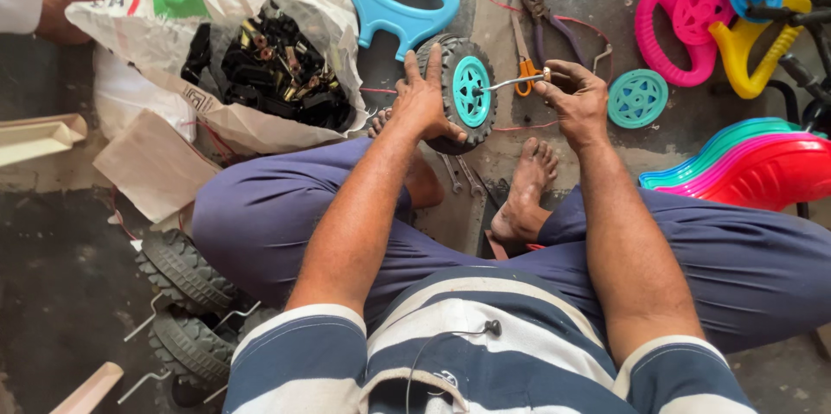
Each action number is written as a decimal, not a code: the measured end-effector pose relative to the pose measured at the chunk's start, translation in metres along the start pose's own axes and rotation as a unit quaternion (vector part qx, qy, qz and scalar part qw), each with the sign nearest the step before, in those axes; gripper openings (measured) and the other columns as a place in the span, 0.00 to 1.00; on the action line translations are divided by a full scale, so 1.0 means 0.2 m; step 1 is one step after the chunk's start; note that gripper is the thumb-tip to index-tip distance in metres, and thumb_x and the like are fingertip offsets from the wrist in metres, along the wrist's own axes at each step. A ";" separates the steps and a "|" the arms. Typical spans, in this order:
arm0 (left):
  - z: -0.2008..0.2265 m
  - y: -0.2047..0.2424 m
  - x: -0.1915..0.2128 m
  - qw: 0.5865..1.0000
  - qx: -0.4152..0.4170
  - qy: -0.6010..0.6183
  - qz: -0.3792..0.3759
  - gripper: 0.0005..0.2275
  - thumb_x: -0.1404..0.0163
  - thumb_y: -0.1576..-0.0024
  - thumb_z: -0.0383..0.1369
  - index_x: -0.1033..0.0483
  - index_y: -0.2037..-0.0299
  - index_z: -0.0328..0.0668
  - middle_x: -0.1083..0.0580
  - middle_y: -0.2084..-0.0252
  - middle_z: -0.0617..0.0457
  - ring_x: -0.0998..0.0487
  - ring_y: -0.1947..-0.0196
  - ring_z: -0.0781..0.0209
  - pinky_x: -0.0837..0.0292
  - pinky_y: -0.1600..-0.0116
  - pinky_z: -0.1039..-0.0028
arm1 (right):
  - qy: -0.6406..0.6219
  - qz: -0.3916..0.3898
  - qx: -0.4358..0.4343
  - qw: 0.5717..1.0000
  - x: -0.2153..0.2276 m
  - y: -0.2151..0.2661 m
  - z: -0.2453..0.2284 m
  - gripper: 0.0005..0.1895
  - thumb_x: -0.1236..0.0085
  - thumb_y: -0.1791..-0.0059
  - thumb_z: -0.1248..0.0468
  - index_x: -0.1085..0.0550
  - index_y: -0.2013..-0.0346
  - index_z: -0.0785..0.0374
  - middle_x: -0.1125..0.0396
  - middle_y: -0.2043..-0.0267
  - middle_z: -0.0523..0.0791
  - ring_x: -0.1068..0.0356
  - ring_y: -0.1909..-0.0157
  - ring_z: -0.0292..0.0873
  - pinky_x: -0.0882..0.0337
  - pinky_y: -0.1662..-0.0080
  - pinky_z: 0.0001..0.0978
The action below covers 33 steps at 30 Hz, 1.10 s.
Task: The person retrieves a metal axle from a bag of parts and inserts it into a small black rubber tire. They then attach a light blue plastic wheel cover to the axle and use a pair of scissors to trim a protruding wire. Finally, they use pliers to bend the end of the axle to secure the wheel cover in place.
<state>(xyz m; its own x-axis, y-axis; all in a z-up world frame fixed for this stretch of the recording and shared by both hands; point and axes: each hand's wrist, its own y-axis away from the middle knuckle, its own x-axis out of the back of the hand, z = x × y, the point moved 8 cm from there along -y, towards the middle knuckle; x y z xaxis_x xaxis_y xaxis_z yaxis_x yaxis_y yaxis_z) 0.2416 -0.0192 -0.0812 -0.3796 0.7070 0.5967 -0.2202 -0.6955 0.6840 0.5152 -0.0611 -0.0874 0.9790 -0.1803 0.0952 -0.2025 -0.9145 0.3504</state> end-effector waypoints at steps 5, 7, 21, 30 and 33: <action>0.01 0.01 0.01 1.000 0.000 -0.002 -0.002 0.74 0.21 0.73 0.45 0.75 0.24 0.58 0.69 0.22 0.30 0.45 0.30 0.22 0.36 0.32 0.49 | 0.242 0.051 0.118 0.962 -0.03 0.02 -0.13 0.19 0.29 0.53 0.70 0.20 0.48 0.67 0.21 0.56 0.47 0.22 0.56 0.36 0.24 0.53 0.26; 0.01 0.01 0.01 1.000 0.004 -0.003 -0.005 0.74 0.21 0.74 0.45 0.75 0.24 0.58 0.69 0.23 0.30 0.45 0.30 0.22 0.37 0.32 0.49 | 0.227 0.042 0.134 0.964 -0.05 0.03 -0.17 0.19 0.29 0.53 0.69 0.20 0.48 0.66 0.21 0.56 0.47 0.21 0.56 0.36 0.23 0.52 0.27; 0.02 0.04 0.02 1.000 0.023 -0.007 -0.015 0.73 0.21 0.71 0.45 0.78 0.24 0.61 0.70 0.22 0.33 0.47 0.28 0.26 0.40 0.32 0.43 | 0.340 0.018 0.149 0.929 -0.07 0.06 -0.23 0.19 0.33 0.49 0.65 0.22 0.45 0.67 0.23 0.55 0.53 0.22 0.56 0.46 0.24 0.53 0.37; 0.02 0.02 0.01 1.000 0.018 -0.011 -0.014 0.73 0.22 0.72 0.45 0.77 0.24 0.61 0.70 0.22 0.32 0.47 0.29 0.24 0.39 0.30 0.47 | 0.314 0.011 0.101 0.944 -0.05 0.04 -0.17 0.19 0.33 0.51 0.69 0.21 0.44 0.65 0.23 0.53 0.51 0.23 0.56 0.37 0.24 0.53 0.28; 0.03 0.02 0.01 1.000 0.014 -0.011 -0.010 0.73 0.22 0.72 0.45 0.77 0.24 0.60 0.70 0.22 0.31 0.47 0.29 0.23 0.39 0.31 0.47 | 0.153 -0.027 -0.012 0.988 -0.01 -0.02 -0.10 0.20 0.32 0.53 0.68 0.22 0.46 0.64 0.22 0.53 0.47 0.23 0.56 0.34 0.22 0.55 0.26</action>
<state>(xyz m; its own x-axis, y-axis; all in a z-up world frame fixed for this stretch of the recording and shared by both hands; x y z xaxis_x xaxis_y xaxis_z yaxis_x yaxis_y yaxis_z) 0.2443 -0.0202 -0.0747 -0.3556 0.7234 0.5918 -0.2028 -0.6778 0.7067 0.5128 -0.0493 -0.0709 0.9359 -0.0091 0.3521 -0.1534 -0.9104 0.3842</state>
